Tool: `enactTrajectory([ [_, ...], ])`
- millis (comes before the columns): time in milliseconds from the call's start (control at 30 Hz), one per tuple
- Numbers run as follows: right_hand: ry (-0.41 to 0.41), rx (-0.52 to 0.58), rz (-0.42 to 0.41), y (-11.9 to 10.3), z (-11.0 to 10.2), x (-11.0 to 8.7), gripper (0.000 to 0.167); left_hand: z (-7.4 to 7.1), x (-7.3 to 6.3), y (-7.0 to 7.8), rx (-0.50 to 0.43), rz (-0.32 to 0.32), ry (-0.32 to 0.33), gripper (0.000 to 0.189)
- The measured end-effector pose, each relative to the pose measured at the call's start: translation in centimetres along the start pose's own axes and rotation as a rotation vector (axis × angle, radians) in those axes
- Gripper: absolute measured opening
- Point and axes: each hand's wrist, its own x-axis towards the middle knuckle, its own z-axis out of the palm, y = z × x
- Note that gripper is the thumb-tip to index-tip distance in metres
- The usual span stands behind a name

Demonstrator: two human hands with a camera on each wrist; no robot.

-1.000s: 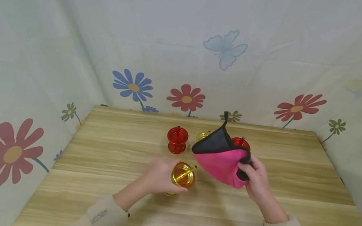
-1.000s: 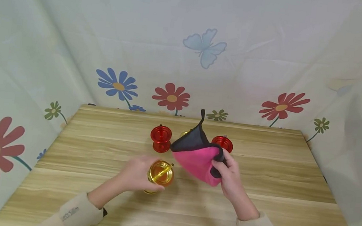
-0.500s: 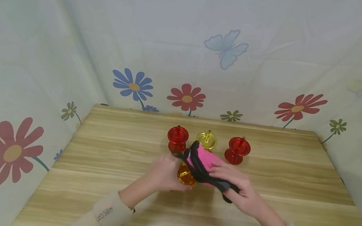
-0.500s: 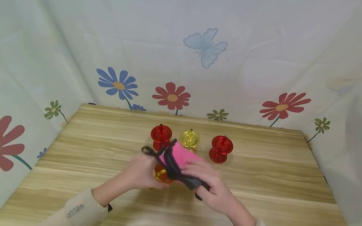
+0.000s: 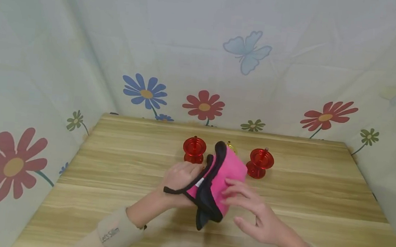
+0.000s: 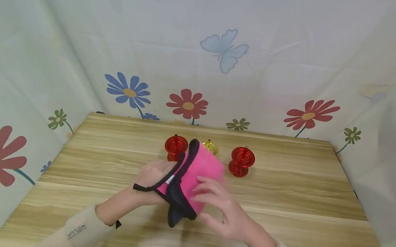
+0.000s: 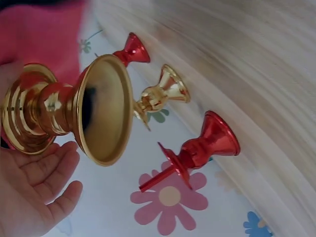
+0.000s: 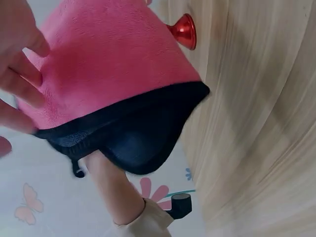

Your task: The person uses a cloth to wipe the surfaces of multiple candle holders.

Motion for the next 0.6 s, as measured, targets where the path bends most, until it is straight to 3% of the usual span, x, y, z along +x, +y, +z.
enactTrajectory([
  [167,0.244,0.144,0.046,0.3,0.5,0.6,0.035,-0.4,0.3,0.8,0.093,0.015,-0.017,0.041],
  [300,0.348,0.047,0.158,0.3,0.9,0.9,0.044,-0.8,0.4,1.7,0.103,0.008,-0.068,0.05],
  [467,0.288,-0.196,0.298,0.5,1.0,0.8,0.05,-1.0,0.6,2.2,0.14,0.04,-0.071,0.057],
  [600,0.17,-0.318,0.298,0.7,0.8,0.6,0.05,-1.1,0.7,2.3,0.171,0.063,-0.055,0.065],
])
